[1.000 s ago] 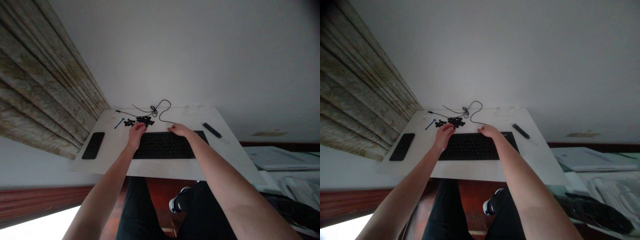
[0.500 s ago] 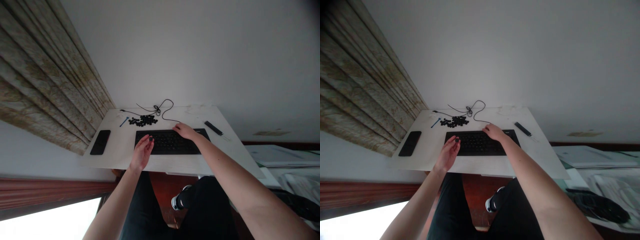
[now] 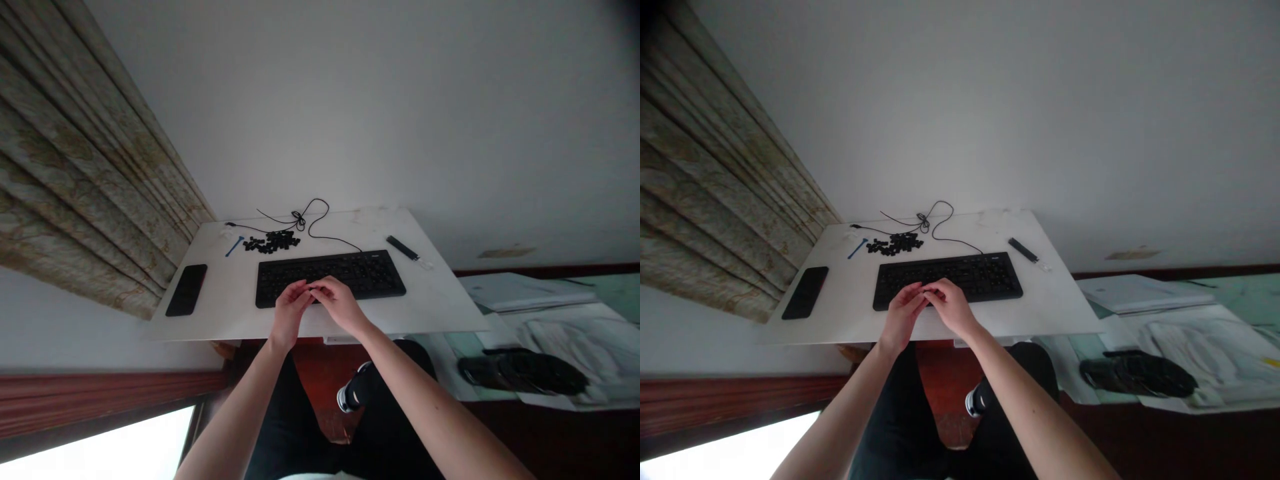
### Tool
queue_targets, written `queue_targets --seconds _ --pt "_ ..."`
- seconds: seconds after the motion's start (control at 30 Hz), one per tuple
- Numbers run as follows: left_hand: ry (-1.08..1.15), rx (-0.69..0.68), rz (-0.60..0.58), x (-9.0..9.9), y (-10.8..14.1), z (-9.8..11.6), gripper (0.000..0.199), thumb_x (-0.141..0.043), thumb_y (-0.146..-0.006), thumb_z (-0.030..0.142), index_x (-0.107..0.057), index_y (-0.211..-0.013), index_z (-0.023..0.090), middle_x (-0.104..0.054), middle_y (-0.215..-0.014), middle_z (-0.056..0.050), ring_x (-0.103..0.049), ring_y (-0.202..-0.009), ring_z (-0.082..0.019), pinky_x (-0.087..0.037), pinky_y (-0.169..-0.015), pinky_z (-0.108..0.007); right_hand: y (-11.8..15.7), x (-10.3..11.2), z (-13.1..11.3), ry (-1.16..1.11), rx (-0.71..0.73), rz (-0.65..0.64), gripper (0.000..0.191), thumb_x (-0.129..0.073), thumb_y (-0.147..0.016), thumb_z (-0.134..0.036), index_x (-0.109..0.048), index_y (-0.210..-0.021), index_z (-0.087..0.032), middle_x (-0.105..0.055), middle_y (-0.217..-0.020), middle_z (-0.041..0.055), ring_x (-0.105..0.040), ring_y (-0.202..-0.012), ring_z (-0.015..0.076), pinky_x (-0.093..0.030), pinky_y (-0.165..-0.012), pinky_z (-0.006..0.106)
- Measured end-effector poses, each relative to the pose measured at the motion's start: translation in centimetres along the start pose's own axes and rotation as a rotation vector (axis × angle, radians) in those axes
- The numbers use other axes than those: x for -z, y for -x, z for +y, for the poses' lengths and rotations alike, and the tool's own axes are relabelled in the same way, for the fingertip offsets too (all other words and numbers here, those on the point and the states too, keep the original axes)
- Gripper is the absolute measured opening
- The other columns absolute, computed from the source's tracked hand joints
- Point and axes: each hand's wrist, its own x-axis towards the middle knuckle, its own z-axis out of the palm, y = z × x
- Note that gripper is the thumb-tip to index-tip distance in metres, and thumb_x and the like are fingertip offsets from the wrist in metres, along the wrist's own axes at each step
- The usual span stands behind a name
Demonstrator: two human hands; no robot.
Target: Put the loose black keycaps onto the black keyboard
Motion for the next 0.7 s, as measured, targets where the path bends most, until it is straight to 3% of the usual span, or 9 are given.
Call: queue_targets --seconds 0.23,0.53,0.7 --pt "-0.283 -0.105 -0.022 -0.9 1.3 -0.8 0.032 -0.073 -0.076 0.028 -0.064 -0.105 0.02 -0.068 -0.11 -0.007 -0.066 -0.1 -0.02 -0.053 -0.092 -0.037 1.8 1.0 1.7 -0.091 -0.104 0.046 0.012 -0.065 -0.085 -0.033 -0.07 -0.09 -0.023 -0.068 -0.091 0.0045 -0.065 -0.082 0.0194 -0.052 -0.074 0.032" --pt "-0.414 -0.126 -0.077 -2.4 2.2 -1.9 0.027 -0.066 -0.082 0.029 -0.063 -0.107 0.019 -0.07 -0.105 -0.006 -0.068 -0.092 -0.018 -0.053 -0.084 -0.031 3.3 3.1 2.1 0.058 -0.032 0.041 0.015 -0.061 -0.088 -0.033 -0.073 -0.089 -0.024 -0.068 -0.09 0.0052 -0.064 -0.084 0.0193 -0.05 -0.072 0.031" --pt "-0.604 -0.197 -0.127 -2.0 1.8 -2.3 0.024 -0.062 -0.086 0.03 -0.063 -0.107 0.019 -0.071 -0.095 -0.006 -0.069 -0.086 -0.018 -0.054 -0.077 -0.029 3.8 4.1 3.2 0.079 -0.027 0.092 0.019 -0.063 -0.086 -0.036 -0.075 -0.088 -0.021 -0.068 -0.086 0.0054 -0.063 -0.078 0.0181 -0.047 -0.068 0.03"
